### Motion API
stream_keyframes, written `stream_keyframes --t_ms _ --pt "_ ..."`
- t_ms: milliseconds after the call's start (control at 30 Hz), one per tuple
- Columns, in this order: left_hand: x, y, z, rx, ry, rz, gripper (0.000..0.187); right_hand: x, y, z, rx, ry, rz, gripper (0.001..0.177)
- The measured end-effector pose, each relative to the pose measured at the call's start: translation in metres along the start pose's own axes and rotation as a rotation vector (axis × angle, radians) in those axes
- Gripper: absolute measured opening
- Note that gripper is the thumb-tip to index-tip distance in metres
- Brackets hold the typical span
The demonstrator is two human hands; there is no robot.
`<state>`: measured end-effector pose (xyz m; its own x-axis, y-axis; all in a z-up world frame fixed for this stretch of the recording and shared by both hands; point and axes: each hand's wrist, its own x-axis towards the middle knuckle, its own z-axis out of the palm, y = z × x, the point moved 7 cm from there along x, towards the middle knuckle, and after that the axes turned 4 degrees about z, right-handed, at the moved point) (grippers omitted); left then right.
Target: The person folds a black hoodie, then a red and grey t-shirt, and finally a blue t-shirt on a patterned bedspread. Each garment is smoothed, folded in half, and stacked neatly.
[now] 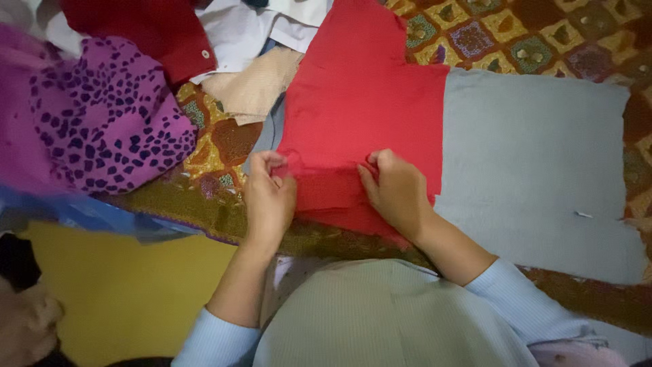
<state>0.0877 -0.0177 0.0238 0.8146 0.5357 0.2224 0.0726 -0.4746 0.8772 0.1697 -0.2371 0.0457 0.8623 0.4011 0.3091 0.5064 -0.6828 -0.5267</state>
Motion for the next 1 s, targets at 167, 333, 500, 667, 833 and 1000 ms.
stream_keyframes --t_ms 167,333,500,667,833,1000 --pt "0.004 0.029 -0.004 0.304 -0.092 0.289 0.038 -0.007 -0.051 0.002 -0.172 -0.01 -0.495 0.036" --pt "0.06 0.022 -0.008 0.376 -0.09 0.494 0.029 -0.012 -0.069 0.026 -0.233 -0.377 -0.589 0.063" --pt "0.147 -0.022 0.027 0.082 -0.366 0.264 0.038 0.001 -0.079 0.035 -0.14 -0.395 -0.605 0.065" --pt "0.154 -0.008 0.056 0.19 -0.422 0.495 0.029 0.009 -0.085 0.058 -0.13 -0.501 -0.657 0.073" --pt "0.155 -0.017 0.064 0.115 -0.399 0.371 0.028 0.009 -0.075 0.064 -0.096 -0.581 -0.602 0.072" --pt "0.17 -0.05 0.055 0.369 -0.322 0.11 0.032 0.009 -0.082 0.061 -0.099 -0.597 -0.602 0.069"
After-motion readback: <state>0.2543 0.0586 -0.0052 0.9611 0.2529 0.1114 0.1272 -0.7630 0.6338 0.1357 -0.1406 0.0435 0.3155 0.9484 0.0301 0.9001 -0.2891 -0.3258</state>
